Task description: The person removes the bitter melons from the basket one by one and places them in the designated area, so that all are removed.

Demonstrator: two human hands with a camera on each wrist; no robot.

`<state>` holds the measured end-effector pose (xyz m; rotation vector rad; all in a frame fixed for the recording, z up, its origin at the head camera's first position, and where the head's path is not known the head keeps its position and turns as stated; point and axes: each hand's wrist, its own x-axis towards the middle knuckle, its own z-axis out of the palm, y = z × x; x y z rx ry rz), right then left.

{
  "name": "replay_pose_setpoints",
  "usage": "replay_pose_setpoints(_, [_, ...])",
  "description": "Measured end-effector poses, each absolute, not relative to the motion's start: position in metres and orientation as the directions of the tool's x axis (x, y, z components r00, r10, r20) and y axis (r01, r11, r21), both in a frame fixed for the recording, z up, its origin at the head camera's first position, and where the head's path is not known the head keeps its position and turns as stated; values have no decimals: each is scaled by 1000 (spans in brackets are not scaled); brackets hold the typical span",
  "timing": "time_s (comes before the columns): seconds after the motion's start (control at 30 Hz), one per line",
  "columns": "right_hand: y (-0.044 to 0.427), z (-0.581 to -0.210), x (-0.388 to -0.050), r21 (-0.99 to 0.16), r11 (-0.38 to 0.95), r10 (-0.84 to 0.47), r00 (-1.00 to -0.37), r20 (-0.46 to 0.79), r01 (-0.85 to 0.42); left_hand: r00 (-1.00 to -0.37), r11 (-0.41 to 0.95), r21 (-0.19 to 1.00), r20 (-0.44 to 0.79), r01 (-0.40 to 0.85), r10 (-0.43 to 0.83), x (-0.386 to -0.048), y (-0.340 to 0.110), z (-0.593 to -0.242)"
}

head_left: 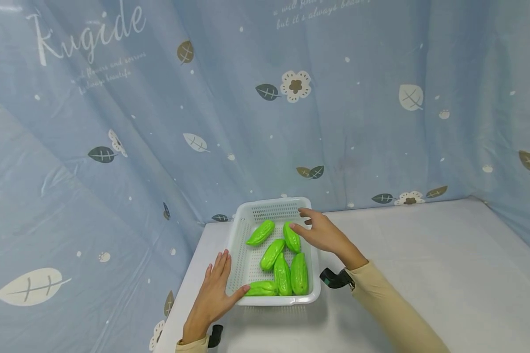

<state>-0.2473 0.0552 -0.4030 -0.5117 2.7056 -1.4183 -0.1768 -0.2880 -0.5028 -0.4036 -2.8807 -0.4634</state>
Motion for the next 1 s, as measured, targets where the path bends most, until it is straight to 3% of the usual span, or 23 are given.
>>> replay_pose_setpoints(1.0, [17, -444, -291, -824, 559, -199, -980, -24, -94, -951, 907, 312, 217, 282, 220, -176, -288, -504])
